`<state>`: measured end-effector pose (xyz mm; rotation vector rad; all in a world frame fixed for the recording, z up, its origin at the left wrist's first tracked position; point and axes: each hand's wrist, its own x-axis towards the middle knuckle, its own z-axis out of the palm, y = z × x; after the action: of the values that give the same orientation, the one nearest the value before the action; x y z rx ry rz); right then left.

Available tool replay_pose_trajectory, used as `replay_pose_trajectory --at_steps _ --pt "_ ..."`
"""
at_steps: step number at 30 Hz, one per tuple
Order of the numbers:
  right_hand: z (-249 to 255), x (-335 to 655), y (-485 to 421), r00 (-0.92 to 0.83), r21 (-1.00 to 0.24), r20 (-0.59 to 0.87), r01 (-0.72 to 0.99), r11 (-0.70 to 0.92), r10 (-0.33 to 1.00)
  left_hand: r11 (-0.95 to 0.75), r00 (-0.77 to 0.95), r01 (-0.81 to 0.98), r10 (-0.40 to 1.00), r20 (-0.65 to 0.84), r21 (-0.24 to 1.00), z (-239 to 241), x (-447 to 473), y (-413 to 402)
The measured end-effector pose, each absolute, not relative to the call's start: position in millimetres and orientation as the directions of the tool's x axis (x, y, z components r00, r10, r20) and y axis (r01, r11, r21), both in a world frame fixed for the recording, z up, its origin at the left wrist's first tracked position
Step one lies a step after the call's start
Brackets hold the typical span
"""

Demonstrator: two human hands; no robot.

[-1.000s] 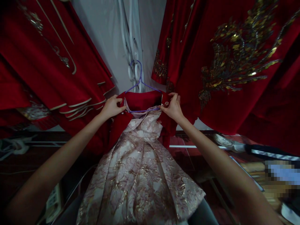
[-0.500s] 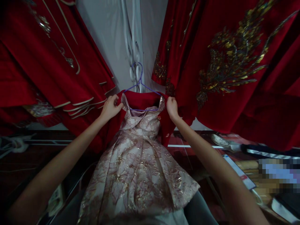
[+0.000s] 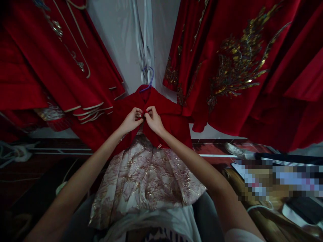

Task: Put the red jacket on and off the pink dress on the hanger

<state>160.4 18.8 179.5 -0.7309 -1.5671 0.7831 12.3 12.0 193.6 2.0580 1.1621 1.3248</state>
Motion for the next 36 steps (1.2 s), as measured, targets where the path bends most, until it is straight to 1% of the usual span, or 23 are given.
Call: replay_pose_trajectory --at_steps 4,7,10,14,19,22,25,28,31,36 --pt "181.5 166.1 13.2 -0.250 -0.876 0.483 -0.134 0.464 0.839 -0.530 -0.011 0.249 0.835 0.550 0.811 186.7 19.7 6.0" --pt "175.8 167.6 13.0 -0.246 -0.872 0.484 -0.210 0.442 0.840 -0.501 -0.116 0.163 0.846 0.521 0.850 186.7 24.6 1.4" --pt "169.0 169.5 16.3 -0.194 -0.854 0.511 -0.225 0.469 0.837 -0.437 -0.098 0.121 0.888 0.449 0.891 185.6 25.4 0.9" --pt "164.4 172.0 20.4 -0.192 -0.850 0.524 -0.174 0.497 0.830 -0.371 -0.072 0.078 0.923 0.377 0.925 181.8 23.8 2.4" --pt "163.0 173.1 21.6 -0.185 -0.848 0.529 -0.127 0.514 0.828 -0.391 -0.036 0.165 0.915 0.402 0.906 176.9 21.0 4.1" --pt "162.2 173.8 22.4 -0.174 -0.846 0.533 -0.080 0.527 0.828 -0.448 0.006 0.249 0.887 0.461 0.859 176.0 18.0 8.1" --pt "162.9 176.0 23.3 -0.209 -0.839 0.538 -0.042 0.542 0.817 -0.514 0.136 0.351 0.855 0.501 0.783 179.5 14.8 11.8" --pt "165.2 178.7 23.5 -0.235 -0.840 0.537 -0.058 0.540 0.810 -0.563 0.268 0.422 0.826 0.495 0.711 186.7 13.1 11.2" --pt "167.0 181.0 22.8 -0.219 -0.831 0.551 -0.050 0.554 0.805 -0.581 0.313 0.459 0.813 0.490 0.672 193.7 13.3 5.3" --pt "166.9 183.3 20.4 -0.220 -0.821 0.565 -0.050 0.569 0.795 -0.595 0.349 0.475 0.804 0.481 0.649 201.4 15.7 -3.4"
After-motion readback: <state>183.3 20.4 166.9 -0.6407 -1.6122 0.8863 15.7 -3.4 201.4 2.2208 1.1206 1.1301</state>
